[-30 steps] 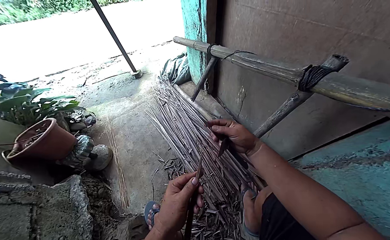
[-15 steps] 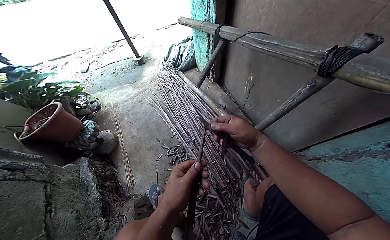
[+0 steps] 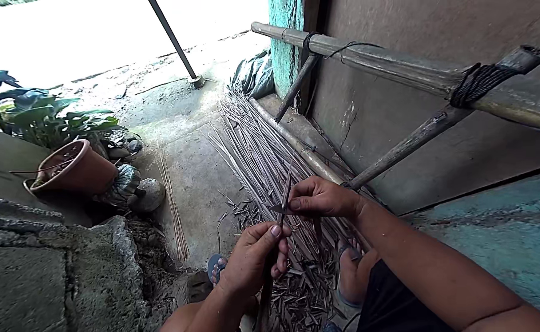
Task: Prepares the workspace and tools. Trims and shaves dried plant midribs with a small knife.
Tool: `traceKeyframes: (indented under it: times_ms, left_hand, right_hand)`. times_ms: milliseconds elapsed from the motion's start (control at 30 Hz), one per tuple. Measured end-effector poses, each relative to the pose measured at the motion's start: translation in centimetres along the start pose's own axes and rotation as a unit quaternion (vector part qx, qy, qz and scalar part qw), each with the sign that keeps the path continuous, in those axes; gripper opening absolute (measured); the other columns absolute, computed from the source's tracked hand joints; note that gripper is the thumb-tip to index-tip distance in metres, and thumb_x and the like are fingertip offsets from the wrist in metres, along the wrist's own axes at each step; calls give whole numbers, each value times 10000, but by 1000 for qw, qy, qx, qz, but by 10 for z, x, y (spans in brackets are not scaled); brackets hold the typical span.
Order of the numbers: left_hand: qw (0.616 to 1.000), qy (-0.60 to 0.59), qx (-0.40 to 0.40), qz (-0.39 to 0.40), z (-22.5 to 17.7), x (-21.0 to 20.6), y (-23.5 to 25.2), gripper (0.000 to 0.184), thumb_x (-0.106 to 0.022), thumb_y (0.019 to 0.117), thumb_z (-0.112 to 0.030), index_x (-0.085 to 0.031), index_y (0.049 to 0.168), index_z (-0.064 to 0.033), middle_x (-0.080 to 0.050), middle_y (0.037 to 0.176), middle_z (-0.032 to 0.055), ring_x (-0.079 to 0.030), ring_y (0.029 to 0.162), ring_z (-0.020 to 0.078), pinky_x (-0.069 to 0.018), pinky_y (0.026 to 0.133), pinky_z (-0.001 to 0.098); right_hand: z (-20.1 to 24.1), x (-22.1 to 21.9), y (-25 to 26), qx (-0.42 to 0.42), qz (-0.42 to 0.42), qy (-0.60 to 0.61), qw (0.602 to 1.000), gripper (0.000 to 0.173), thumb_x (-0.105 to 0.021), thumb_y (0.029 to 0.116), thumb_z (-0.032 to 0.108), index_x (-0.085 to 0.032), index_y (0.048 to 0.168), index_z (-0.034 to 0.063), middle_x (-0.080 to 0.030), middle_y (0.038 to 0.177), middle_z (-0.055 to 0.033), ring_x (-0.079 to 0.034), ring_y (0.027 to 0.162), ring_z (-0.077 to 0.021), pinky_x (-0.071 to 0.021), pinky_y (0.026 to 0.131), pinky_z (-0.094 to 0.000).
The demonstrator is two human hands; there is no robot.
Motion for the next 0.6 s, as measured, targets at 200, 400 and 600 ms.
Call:
traceKeyframes:
  times_ms: [200,400,600]
  left_hand:
    - [1000,9,-4,13,2,2,-5,278,-510,1082,-201,-696,1095,6,-681,741,70,-619,528,78,-537,490,209]
    - [996,63,-35,-53,7,8,-2,341,-420,1101,-186,-603,1294,28,-668,841,95,-579,535,84,-504,470,209]
    - [979,123,-127,-106,7,6,1,257,-481,1084,-154,-620,1191,34,-641,784,97,-609,554,127,-551,492,254]
  right_hand:
    - [8,25,-2,3,-184,-7,983,225,-594,1030,200,-696,875,74,-660,700,18,-617,608,-50,-541,594,-217]
    - [14,16,-4,-30,-170,44,984,270,-532,1047,129,-652,1272,40,-703,830,-26,-615,614,-59,-524,545,-208]
    - [1,-20,-1,-75,-45,89,992,279,-557,1045,146,-660,1288,57,-700,845,-24,-640,652,-85,-547,558,-241]
Point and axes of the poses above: each hand's wrist, its own y-axis towards the middle knuckle, its own x-axis out of the back of the hand, z = x × y, the point moved 3 cm from there along y, towards the middle knuckle
